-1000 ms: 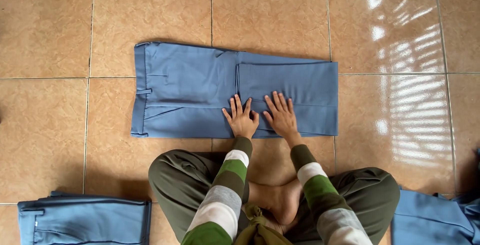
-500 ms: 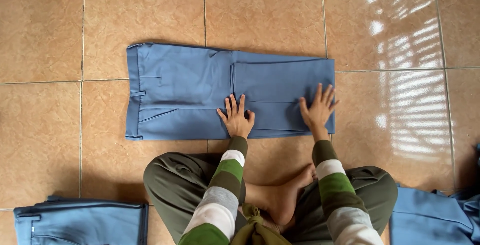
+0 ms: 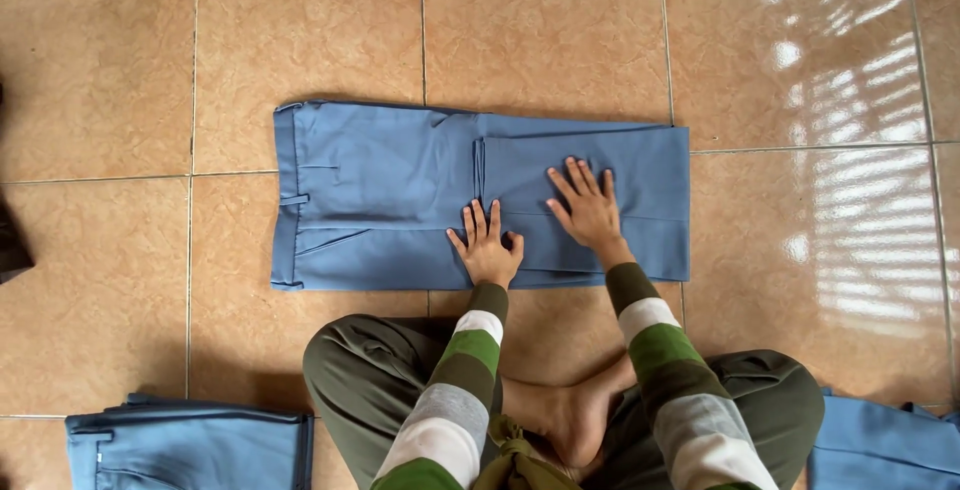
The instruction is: Folding blue pants into neat rectangles on the floor of a garment facility.
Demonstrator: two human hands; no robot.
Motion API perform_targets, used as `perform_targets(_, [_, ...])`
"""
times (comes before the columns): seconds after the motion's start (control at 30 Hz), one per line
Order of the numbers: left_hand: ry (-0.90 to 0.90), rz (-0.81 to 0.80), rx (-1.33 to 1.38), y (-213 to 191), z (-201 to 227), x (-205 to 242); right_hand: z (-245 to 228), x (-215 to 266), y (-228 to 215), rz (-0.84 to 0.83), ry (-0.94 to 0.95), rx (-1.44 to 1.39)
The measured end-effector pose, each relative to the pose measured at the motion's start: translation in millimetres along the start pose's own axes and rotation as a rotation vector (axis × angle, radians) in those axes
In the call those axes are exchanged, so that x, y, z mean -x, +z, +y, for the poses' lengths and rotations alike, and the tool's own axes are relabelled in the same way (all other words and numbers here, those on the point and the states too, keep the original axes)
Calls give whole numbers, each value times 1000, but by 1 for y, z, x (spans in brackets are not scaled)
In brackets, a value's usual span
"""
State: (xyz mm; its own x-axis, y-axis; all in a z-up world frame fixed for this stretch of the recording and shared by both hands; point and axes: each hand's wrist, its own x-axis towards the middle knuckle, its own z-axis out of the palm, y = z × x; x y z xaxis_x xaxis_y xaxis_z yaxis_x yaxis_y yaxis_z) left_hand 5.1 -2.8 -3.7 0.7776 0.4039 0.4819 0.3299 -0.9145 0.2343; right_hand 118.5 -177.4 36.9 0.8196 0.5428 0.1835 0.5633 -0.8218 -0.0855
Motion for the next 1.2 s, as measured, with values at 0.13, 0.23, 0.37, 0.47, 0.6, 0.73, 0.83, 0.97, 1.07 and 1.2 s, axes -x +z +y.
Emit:
perform_targets(0.13, [0, 12, 0, 0, 0, -1, 57, 8, -19, -175, 249, -98])
perform_targets(0.23, [5, 23, -3, -4, 1, -3, 98, 20, -30, -239, 415, -136])
perform_targets(0.37, [6, 38, -2, -7, 3, -6, 133, 27, -35, -265, 694, -185])
perform_targets(0.47, [3, 34, -2, -3, 3, -4, 138, 23, -31, -283, 820, -207])
perform_targets(0.6, [5, 34, -2, -2, 2, -4, 67, 6, -45, 6, 632, -175])
perform_targets(0.73, [3, 41, -7, 3, 1, -2, -4, 18, 7, 77, 75, 36])
perform_targets(0.83, [3, 44, -3, 3, 1, -3, -25, 28, 8, 26, -12, 21])
perform_targets(0.97, [5, 42, 8, 0, 1, -3, 8, 36, -8, -56, 184, -17])
perform_targets(1.07, [8, 34, -2, -3, 1, -4, 50, 42, -28, -178, 318, -57])
perform_targets(1.2, [-1, 26, 11, -1, 2, -3, 91, 58, -37, -183, 418, -95])
